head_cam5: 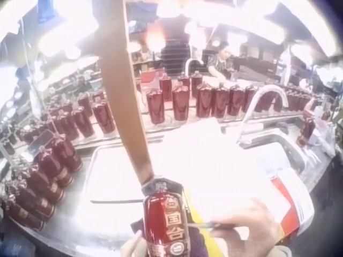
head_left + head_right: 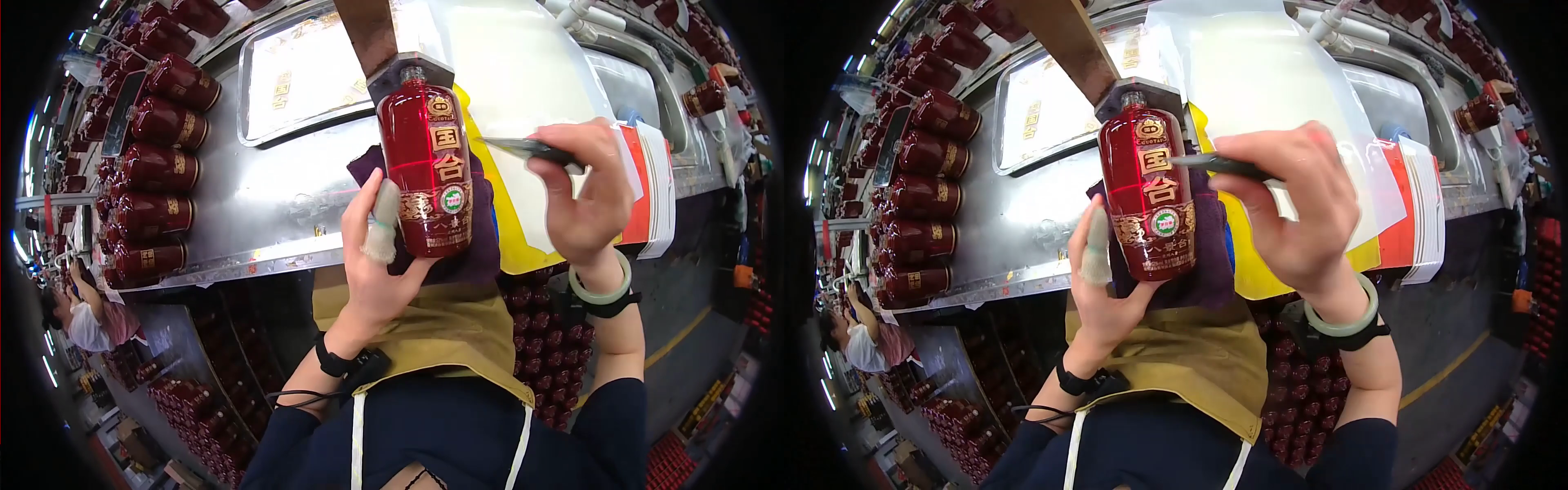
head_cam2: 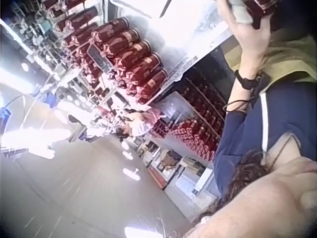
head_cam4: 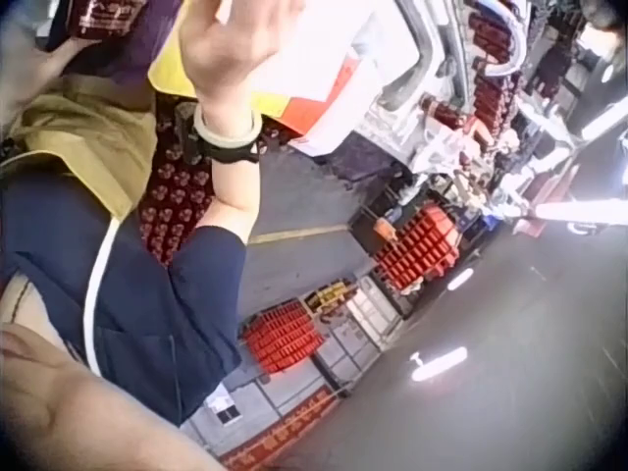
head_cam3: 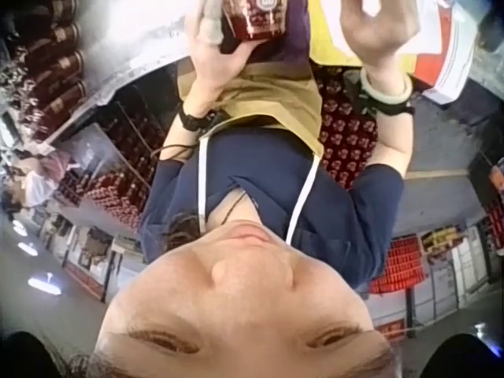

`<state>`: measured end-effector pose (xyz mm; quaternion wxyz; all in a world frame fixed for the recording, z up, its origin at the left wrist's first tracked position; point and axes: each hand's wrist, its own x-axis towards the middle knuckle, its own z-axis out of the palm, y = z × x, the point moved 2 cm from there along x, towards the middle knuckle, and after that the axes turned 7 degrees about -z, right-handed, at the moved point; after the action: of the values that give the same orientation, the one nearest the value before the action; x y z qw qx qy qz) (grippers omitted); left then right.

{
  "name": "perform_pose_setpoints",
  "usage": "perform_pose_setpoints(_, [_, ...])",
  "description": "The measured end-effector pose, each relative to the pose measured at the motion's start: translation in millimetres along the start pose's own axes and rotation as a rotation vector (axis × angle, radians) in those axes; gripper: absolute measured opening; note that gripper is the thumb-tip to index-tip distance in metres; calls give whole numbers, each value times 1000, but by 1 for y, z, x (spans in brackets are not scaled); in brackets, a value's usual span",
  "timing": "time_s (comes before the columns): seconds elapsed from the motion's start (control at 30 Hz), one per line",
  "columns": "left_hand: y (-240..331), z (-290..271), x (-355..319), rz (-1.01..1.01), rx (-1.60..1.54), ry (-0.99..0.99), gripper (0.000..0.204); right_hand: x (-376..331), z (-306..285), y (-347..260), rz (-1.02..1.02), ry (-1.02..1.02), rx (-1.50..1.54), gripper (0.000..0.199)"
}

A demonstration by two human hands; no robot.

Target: Applying decorative labels and seals to red glass liquor bottles on a manufacturing line.

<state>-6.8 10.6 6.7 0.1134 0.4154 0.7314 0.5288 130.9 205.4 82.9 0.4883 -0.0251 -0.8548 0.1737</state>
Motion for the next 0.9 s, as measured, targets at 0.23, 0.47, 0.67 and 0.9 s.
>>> perform_pose_setpoints(0.23, [4, 2, 0, 383, 324, 69, 51, -27, -7, 5, 124, 26, -10, 27])
perform_pose_setpoints(0.47, [-7, 5, -9, 331, 209, 96, 61, -42, 13, -30, -136, -247, 40, 25])
perform_pose_setpoints(0.67, [-12, 2, -16, 361, 249, 107, 57, -44, 5, -39, -129, -265, 87, 28])
perform_pose_setpoints(0.9, [-2, 1, -25, 311, 354, 215, 53, -25, 0, -18, 1, -36, 2, 28])
